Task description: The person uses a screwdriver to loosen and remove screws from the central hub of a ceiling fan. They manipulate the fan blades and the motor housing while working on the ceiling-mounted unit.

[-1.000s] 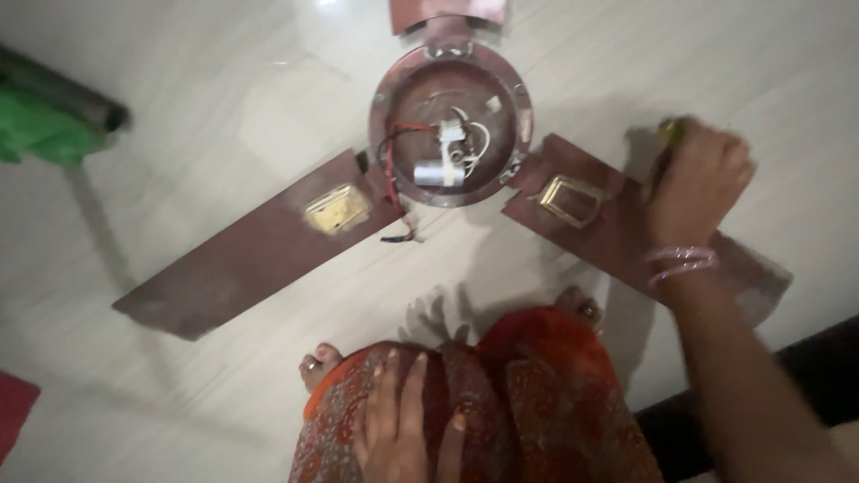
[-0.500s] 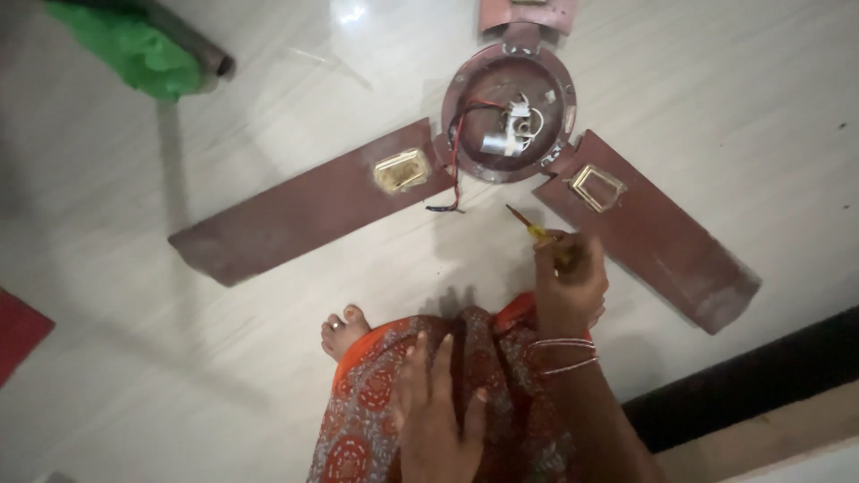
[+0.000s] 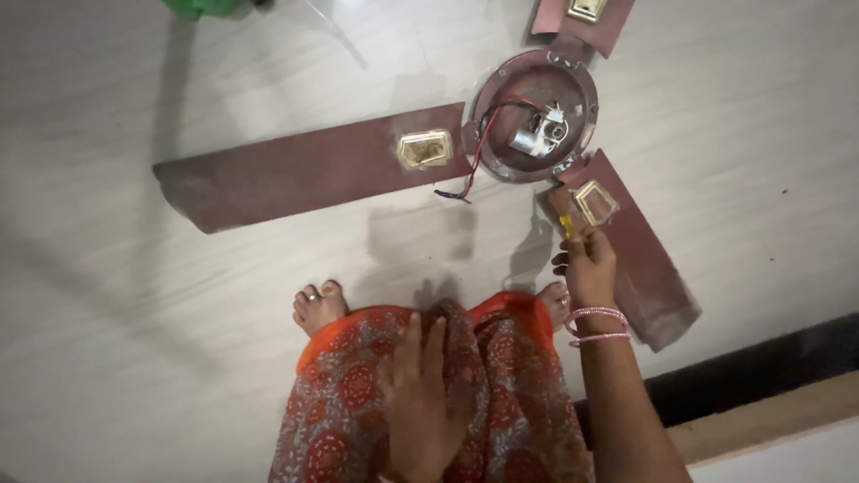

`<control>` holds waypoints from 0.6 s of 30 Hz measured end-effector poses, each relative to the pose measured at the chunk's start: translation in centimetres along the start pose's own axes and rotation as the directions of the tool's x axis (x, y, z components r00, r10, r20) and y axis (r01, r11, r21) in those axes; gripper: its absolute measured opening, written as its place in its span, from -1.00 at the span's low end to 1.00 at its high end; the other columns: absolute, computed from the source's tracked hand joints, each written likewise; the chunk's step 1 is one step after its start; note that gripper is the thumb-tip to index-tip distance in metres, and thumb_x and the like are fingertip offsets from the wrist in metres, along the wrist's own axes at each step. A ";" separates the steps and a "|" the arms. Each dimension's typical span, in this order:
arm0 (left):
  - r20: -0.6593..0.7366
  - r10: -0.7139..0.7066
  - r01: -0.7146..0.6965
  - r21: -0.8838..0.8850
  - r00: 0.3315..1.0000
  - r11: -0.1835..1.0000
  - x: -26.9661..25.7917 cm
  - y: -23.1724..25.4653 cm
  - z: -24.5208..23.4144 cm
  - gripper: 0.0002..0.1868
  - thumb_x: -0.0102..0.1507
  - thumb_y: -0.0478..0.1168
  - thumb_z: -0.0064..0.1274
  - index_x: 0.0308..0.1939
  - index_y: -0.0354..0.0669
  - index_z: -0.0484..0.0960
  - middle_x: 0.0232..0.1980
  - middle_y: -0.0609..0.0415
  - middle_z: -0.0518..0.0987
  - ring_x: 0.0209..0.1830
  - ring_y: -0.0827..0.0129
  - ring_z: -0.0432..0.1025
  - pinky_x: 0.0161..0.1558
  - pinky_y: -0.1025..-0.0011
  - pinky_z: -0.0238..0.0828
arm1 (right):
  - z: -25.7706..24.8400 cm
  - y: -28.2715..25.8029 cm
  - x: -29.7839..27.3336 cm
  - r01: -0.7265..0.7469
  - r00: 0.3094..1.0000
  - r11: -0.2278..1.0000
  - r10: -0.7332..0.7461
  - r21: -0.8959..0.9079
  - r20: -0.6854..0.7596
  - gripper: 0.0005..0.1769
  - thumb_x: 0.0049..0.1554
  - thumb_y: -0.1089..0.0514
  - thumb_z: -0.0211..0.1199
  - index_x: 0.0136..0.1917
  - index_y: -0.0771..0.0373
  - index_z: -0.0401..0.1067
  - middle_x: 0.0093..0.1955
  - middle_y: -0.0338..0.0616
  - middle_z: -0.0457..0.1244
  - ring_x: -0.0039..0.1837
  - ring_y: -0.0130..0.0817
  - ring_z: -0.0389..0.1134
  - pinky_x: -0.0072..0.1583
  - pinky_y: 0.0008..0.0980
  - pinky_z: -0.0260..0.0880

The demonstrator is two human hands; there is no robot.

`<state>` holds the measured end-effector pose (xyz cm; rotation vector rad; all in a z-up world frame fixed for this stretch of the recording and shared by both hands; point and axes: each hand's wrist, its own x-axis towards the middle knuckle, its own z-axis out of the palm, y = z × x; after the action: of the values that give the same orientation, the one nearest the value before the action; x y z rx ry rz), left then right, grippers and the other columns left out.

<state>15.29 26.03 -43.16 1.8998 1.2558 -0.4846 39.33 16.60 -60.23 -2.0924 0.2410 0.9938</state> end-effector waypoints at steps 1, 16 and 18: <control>0.007 -0.010 0.010 -0.005 1.000 1.000 0.8 0.0 0.0 -0.19 0.18 -0.06 0.12 0.49 -0.08 0.23 0.60 -0.22 0.07 0.51 -0.10 0.01 0.40 -0.30 -0.27 | 0.0 -0.5 0.3 0.058 0.998 0.997 -0.058 -0.054 -0.002 -0.76 0.32 0.24 0.04 0.20 0.38 0.38 -0.17 -0.12 0.32 -0.25 -0.43 0.36 -0.22 -0.40 0.40; 0.157 0.417 -0.419 -0.019 0.895 0.908 14.9 8.0 2.9 -0.17 0.15 -0.09 0.14 0.49 0.06 0.18 0.58 -0.10 0.09 0.57 -0.05 0.01 0.48 -0.21 -0.21 | -0.2 -4.2 1.6 0.369 0.905 0.694 -0.421 -0.618 0.067 -0.65 0.29 0.28 0.10 0.32 0.37 0.43 0.05 0.26 0.39 0.00 0.07 0.49 0.03 -0.11 0.46; 0.151 0.419 -0.418 -0.036 0.895 0.908 14.3 8.7 2.6 -0.17 0.16 -0.10 0.12 0.51 0.09 0.15 0.59 -0.08 0.08 0.58 -0.02 -0.01 0.47 -0.20 -0.22 | 0.1 -4.9 1.3 0.346 0.916 0.677 -0.393 -0.650 0.079 -0.62 0.24 0.29 0.08 0.31 0.35 0.42 0.03 0.26 0.38 -0.01 0.13 0.47 0.03 -0.06 0.45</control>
<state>29.56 30.76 -50.96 2.0151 0.7135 -0.3896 42.41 20.11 -58.36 -2.6565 -0.5819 0.8160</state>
